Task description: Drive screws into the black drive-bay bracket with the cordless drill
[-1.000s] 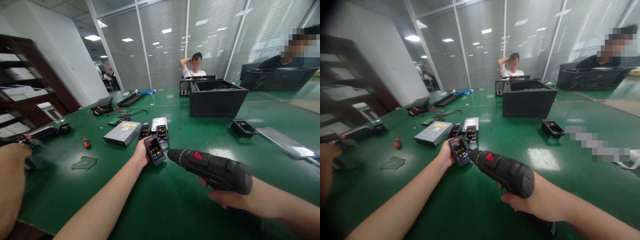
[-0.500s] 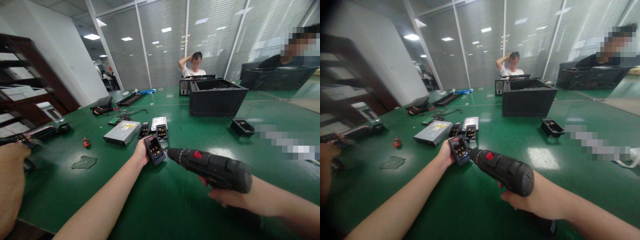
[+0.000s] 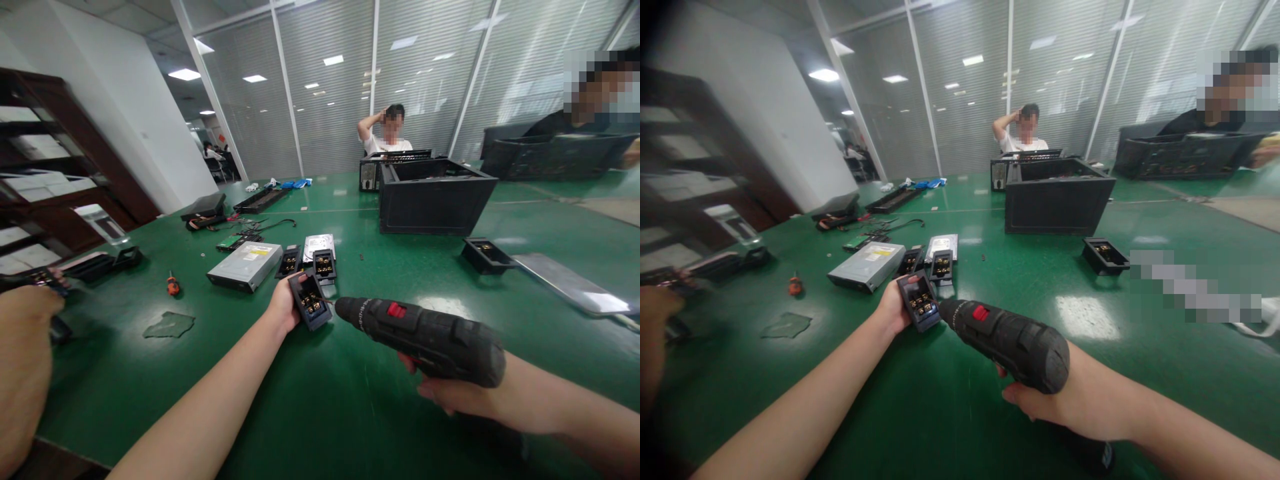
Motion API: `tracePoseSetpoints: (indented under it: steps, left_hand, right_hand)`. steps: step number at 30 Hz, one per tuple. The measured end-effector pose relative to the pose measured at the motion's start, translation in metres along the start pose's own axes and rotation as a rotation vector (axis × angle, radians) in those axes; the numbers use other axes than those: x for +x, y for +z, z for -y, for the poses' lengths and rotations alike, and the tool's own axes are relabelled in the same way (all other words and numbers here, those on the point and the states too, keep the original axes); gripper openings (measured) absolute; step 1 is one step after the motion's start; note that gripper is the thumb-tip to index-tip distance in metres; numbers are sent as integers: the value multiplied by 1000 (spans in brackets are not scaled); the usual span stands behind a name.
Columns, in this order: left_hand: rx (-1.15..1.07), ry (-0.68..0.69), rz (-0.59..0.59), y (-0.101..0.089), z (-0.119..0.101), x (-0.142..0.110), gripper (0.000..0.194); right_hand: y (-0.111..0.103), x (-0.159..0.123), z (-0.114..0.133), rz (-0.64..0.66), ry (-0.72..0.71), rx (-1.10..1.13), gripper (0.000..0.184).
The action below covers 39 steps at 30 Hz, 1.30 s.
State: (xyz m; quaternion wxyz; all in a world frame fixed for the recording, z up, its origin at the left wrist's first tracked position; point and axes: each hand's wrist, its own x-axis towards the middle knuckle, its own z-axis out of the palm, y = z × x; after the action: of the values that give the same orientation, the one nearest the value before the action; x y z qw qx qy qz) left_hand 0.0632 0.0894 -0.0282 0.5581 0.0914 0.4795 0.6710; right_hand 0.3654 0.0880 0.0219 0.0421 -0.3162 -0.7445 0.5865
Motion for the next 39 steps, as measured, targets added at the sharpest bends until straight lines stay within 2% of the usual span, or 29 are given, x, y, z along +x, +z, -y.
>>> tracePoseSetpoints:
  steps: [12, 22, 31, 39]
  left_hand:
    - [23, -2, -10, -2, 0, 2, 15]
    - [15, -16, -14, 1, -1, -1, 17]
    - [24, -7, -14, -2, 1, 2, 15]
    - [24, 1, -5, -3, 0, 2, 15]
  right_hand:
    - [-1, 0, -2, 22, -21, -45, 25]
    - [-1, 2, -4, 32, 19, -32, 26]
    - [-2, 0, 2, 26, -2, -31, 21]
    - [-1, 2, -9, 14, -49, -51, 23]
